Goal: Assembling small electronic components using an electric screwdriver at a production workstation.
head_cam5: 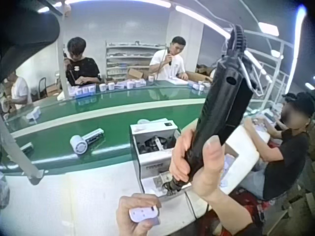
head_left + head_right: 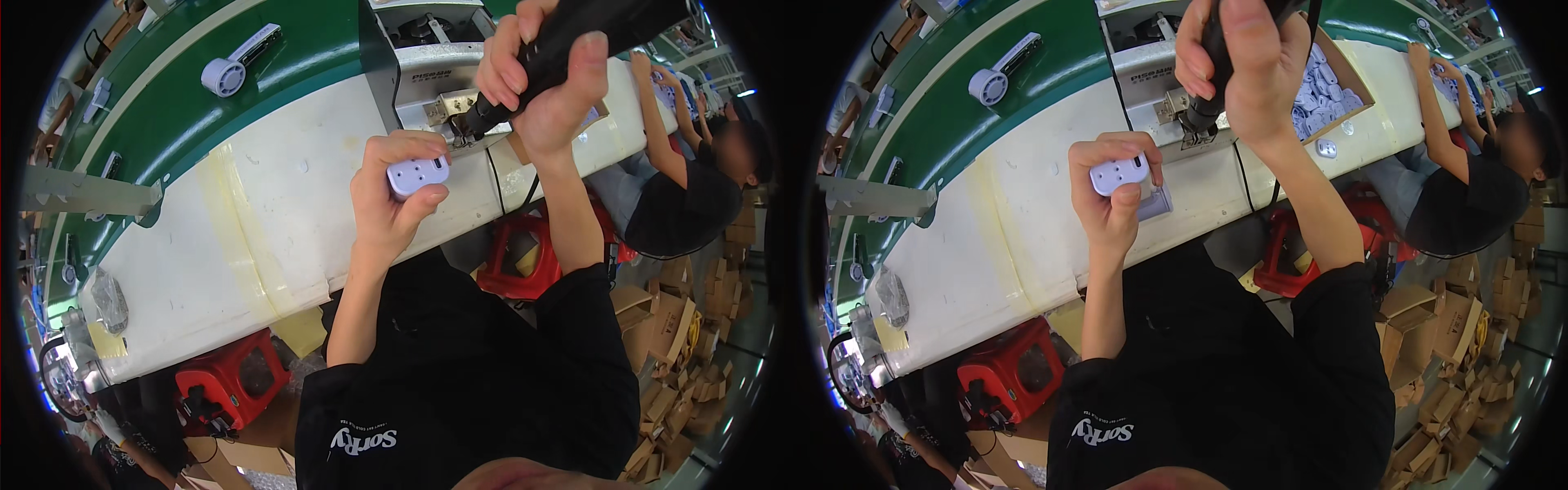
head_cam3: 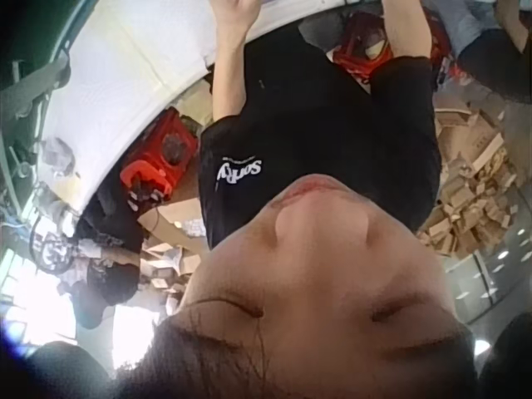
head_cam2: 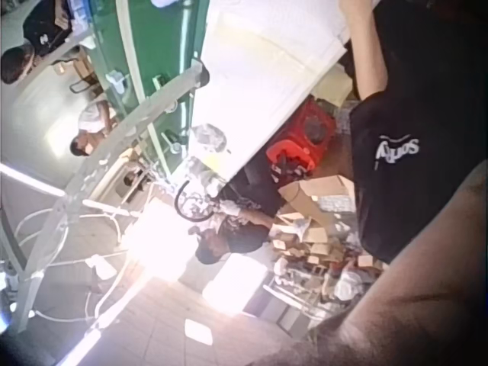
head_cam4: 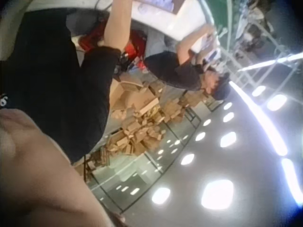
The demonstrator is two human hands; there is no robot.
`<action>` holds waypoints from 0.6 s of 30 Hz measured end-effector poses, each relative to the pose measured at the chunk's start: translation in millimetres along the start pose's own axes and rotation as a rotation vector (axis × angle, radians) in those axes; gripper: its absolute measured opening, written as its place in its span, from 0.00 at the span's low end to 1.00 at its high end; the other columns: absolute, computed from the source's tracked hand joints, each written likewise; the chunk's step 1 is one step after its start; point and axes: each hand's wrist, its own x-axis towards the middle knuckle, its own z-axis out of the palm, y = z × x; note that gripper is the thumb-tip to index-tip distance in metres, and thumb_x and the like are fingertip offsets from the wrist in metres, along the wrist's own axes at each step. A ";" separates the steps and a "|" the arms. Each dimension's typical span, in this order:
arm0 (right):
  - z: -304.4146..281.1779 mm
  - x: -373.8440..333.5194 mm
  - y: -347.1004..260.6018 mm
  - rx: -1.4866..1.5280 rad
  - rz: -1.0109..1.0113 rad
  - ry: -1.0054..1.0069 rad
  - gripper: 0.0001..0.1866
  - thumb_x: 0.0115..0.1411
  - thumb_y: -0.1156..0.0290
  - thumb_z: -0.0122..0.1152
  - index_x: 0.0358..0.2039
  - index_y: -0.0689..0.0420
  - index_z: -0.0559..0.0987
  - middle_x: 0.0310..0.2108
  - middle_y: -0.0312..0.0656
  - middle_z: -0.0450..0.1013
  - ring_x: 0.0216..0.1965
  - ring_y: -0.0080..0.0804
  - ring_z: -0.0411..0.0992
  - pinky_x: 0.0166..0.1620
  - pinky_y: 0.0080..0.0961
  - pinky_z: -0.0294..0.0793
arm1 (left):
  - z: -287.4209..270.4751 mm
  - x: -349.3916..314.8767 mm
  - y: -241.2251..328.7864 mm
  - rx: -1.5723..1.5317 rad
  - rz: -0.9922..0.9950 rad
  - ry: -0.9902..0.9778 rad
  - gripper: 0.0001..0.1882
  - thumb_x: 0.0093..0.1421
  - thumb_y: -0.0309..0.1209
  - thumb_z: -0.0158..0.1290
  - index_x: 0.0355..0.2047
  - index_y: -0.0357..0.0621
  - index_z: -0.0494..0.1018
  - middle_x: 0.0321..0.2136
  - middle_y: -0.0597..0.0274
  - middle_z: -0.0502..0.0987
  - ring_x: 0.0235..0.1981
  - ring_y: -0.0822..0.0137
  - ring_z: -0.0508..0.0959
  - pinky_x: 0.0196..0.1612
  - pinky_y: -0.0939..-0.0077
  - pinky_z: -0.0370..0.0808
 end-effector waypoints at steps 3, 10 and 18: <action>9.4 -0.2 -9.5 0.154 -0.026 -0.095 0.31 0.54 0.36 0.47 0.29 0.57 0.63 0.11 0.37 0.58 0.08 0.21 0.54 0.13 0.16 0.56 | -0.2 0.8 -0.5 0.000 -0.011 0.005 0.22 0.52 0.40 0.59 0.37 0.38 0.64 0.32 0.53 0.74 0.32 0.67 0.74 0.35 0.78 0.71; 120.9 71.0 -45.0 -0.619 0.434 0.819 0.33 0.52 0.32 0.44 0.28 0.55 0.63 0.10 0.37 0.59 0.07 0.21 0.54 0.11 0.16 0.56 | -5.4 1.6 -1.0 0.061 -0.015 0.008 0.22 0.51 0.41 0.60 0.37 0.39 0.65 0.33 0.55 0.75 0.33 0.67 0.75 0.36 0.78 0.71; 111.3 70.9 -25.5 -0.612 0.446 0.525 0.34 0.51 0.30 0.42 0.28 0.54 0.64 0.10 0.37 0.60 0.07 0.21 0.55 0.11 0.16 0.56 | -6.6 -3.1 0.0 0.082 -0.080 0.020 0.21 0.51 0.38 0.60 0.38 0.40 0.65 0.34 0.57 0.76 0.34 0.66 0.76 0.38 0.77 0.72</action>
